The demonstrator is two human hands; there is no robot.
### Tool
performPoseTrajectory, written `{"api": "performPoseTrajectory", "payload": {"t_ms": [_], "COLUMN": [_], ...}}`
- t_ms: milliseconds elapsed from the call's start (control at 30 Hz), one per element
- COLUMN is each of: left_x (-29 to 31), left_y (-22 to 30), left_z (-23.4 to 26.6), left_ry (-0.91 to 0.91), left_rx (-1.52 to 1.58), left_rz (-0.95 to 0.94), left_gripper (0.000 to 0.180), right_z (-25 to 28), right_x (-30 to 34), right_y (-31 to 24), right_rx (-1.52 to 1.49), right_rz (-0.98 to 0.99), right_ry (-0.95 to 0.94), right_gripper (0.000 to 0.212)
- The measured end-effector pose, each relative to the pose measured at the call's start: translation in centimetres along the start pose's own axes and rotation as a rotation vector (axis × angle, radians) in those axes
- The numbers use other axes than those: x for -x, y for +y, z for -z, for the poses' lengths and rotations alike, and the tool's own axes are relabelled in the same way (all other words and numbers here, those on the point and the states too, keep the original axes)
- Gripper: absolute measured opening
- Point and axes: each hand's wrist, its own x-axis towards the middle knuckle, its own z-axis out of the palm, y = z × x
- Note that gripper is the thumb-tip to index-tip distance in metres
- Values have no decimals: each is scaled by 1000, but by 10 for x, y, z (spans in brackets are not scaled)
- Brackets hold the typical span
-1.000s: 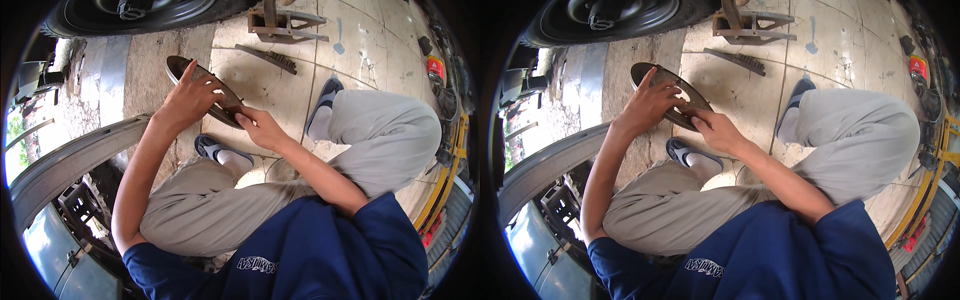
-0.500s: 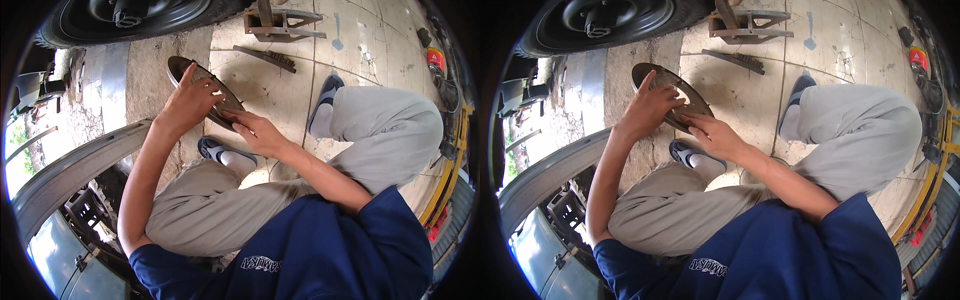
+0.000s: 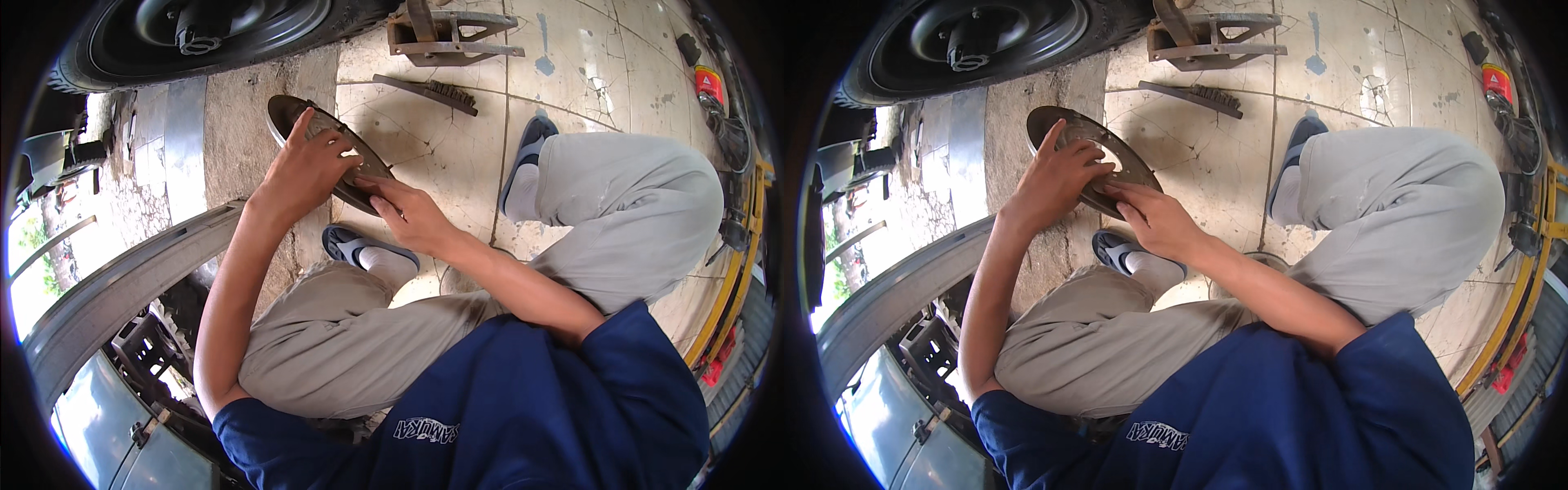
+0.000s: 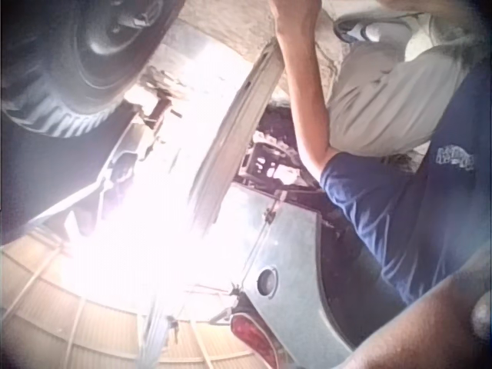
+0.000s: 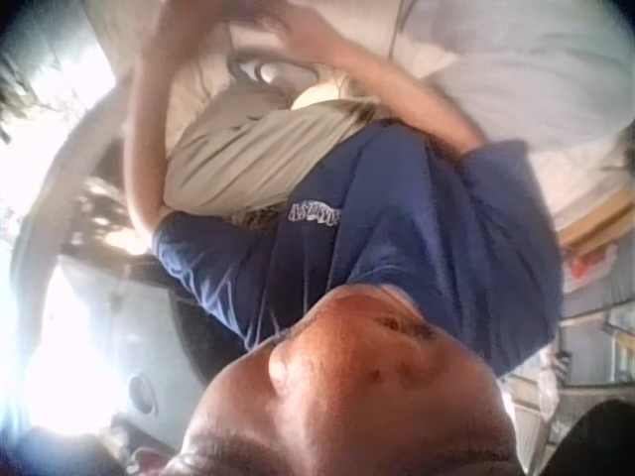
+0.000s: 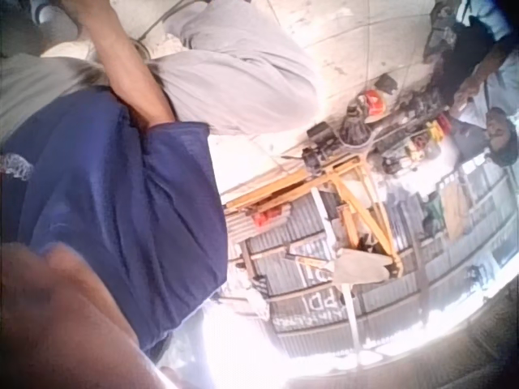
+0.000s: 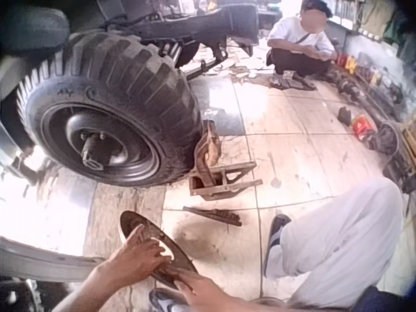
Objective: The person sits on the floor and uses a wire brush to clean a brake drum and brake shoes. They scrub the inner and outer surfaces of the drum and the friction material of the shoes, then place the cleaned shoes into the brake backing plate assembly.
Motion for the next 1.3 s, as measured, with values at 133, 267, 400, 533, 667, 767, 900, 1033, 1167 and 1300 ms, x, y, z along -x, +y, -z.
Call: {"api": "performPoseTrajectory", "payload": {"t_ms": [133,267,400,533,667,767,900,1033,1167,1300], "left_x": [-1,0,0,3,4,7,5,-4,-1,0], "left_y": [1,3,4,-1,-5,-7,-7,0,-7,-12], "left_z": [2,-1,6,2,4,4,1,13,2,3], "left_ry": [-28,3,-71,-78,-65,-44,-85,-11,2,-52], "left_rx": [-2,-5,-19,-45,-30,2,86,166,97,36], "left_rz": [-20,-10,-13,1,-2,2,49,116,65,10], "left_gripper": [43,45,46,45,43,43,67,73,72,69], "right_z": [-1,-4,-5,-7,-13,-5,11,18,26,4], "right_x": [-3,-2,-1,-2,3,5,-7,-14,-23,-9], "right_y": [8,4,-10,-2,-1,9,-12,12,54,92], "right_rx": [-43,-80,-48,-1,46,162,-202,-268,-293,-89], "right_rz": [-163,-200,-165,-154,-24,-89,-178,-118,-201,-331], "right_ry": [-49,-43,-44,-65,30,-42,16,365,585,362], "right_gripper": [33,33,33,32,30,29,30,30,31,32]}}
